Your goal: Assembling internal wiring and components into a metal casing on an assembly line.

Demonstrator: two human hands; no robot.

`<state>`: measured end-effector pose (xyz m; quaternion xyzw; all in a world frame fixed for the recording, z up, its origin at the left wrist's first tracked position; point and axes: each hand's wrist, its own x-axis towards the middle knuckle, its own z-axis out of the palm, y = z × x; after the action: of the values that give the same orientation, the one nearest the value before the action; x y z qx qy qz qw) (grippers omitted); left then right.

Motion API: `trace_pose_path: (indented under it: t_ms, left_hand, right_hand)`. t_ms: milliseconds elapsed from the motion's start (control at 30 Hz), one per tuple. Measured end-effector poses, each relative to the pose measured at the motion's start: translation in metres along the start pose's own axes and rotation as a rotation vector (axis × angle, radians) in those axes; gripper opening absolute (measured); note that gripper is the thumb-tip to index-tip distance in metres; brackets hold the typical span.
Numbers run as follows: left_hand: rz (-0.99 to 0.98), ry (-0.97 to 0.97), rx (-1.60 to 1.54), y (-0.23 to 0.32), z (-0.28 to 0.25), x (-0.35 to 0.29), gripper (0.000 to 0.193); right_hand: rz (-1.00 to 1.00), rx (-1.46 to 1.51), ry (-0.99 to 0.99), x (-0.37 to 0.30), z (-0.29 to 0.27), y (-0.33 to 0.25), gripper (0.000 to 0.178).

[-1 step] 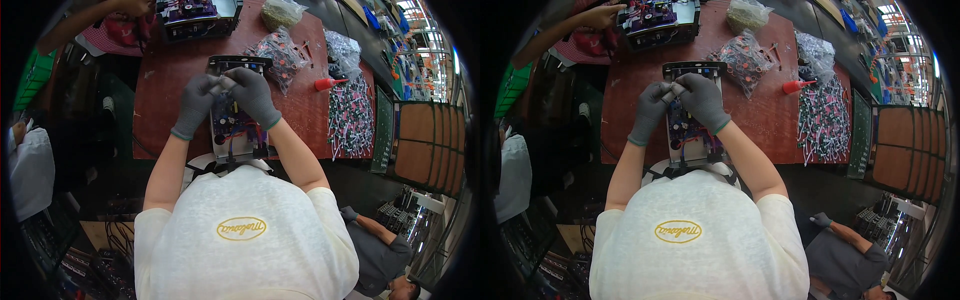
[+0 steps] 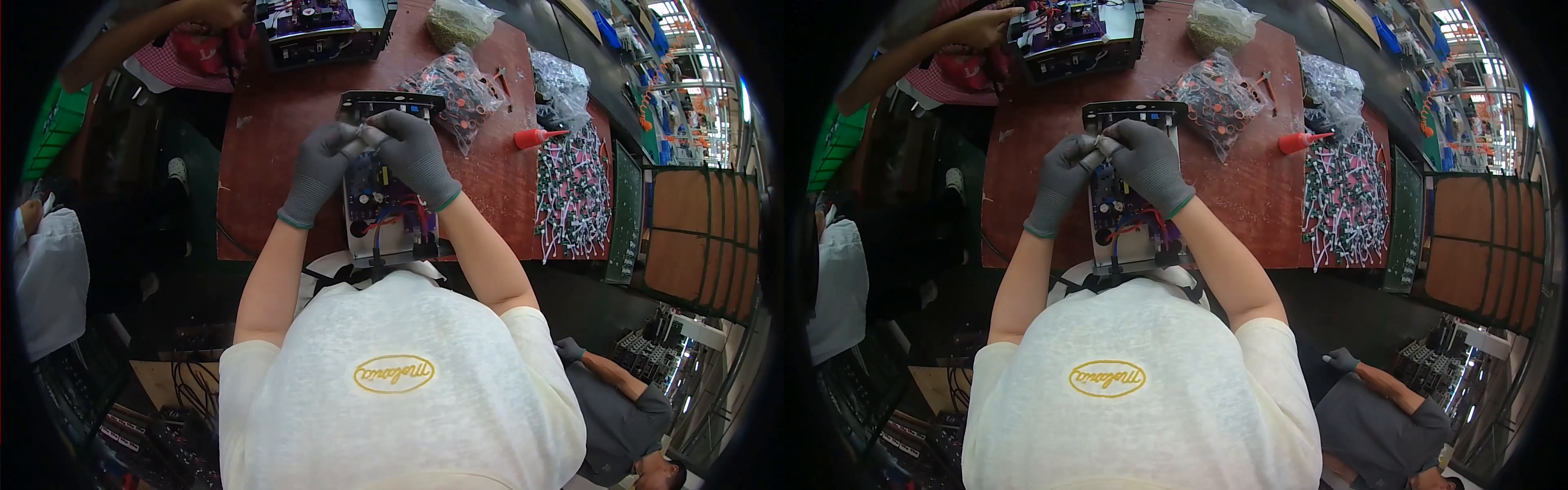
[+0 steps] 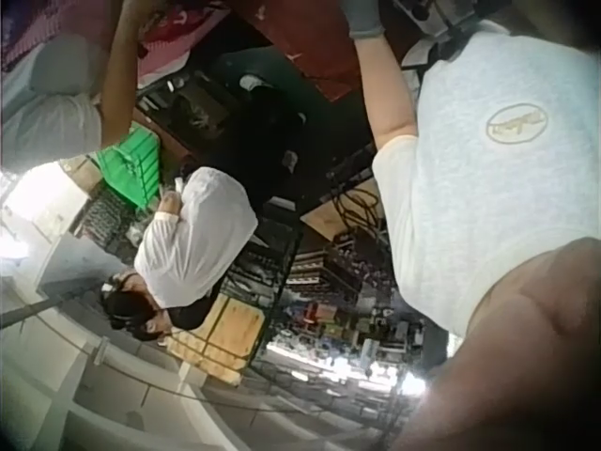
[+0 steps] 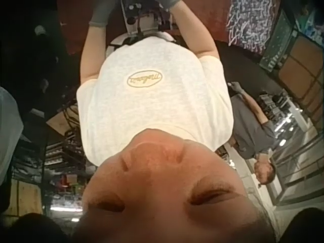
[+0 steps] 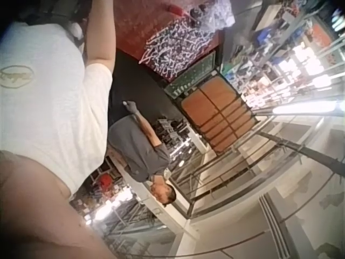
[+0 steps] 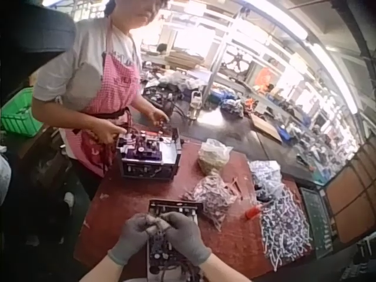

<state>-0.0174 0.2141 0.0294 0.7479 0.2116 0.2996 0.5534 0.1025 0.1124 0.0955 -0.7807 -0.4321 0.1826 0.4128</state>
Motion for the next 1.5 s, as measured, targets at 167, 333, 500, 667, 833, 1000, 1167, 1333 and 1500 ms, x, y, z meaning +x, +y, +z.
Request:
trace_pose_path:
  t_ms: [167,333,500,667,833,1000,1167,1333,1500]
  left_hand:
    - [-0.23,-0.011,-0.384,0.003,-0.003,0.001,0.013]
    - [0.136,0.184,0.442,0.014,-0.003,0.007,0.01]
    - [0.3,0.139,0.764,0.022,0.004,0.008,0.016]
    - [0.327,0.149,0.794,0.018,0.007,0.007,0.016]
    - [0.287,0.133,0.818,0.018,0.006,0.009,0.013]
    - [0.264,0.063,0.904,0.023,0.003,0.013,0.011]
    - [0.317,0.013,1.027,0.03,0.004,0.018,0.015]
    - [0.336,0.035,0.987,0.021,0.005,0.018,0.013]
    - [0.292,0.081,0.911,0.018,0.007,0.017,0.013]
  right_hand:
    - [0.034,0.204,-0.084,0.007,0.005,0.013,0.022]
    - [-0.127,-0.44,0.037,-0.007,0.003,0.012,0.019]
    - [-0.161,-0.469,0.028,-0.01,0.003,0.016,0.017]
    - [-0.174,-0.446,0.038,-0.01,0.004,0.022,0.016]
    - [-0.153,-0.424,0.039,-0.011,0.004,0.023,0.017]
    - [-0.134,-0.431,0.041,-0.011,0.004,0.023,0.016]
    - [-0.099,-0.423,0.035,-0.011,0.005,0.02,0.015]
    - [-0.106,-0.403,0.059,-0.011,0.005,0.022,0.014]
    - [-0.099,-0.389,0.056,-0.011,0.005,0.025,0.013]
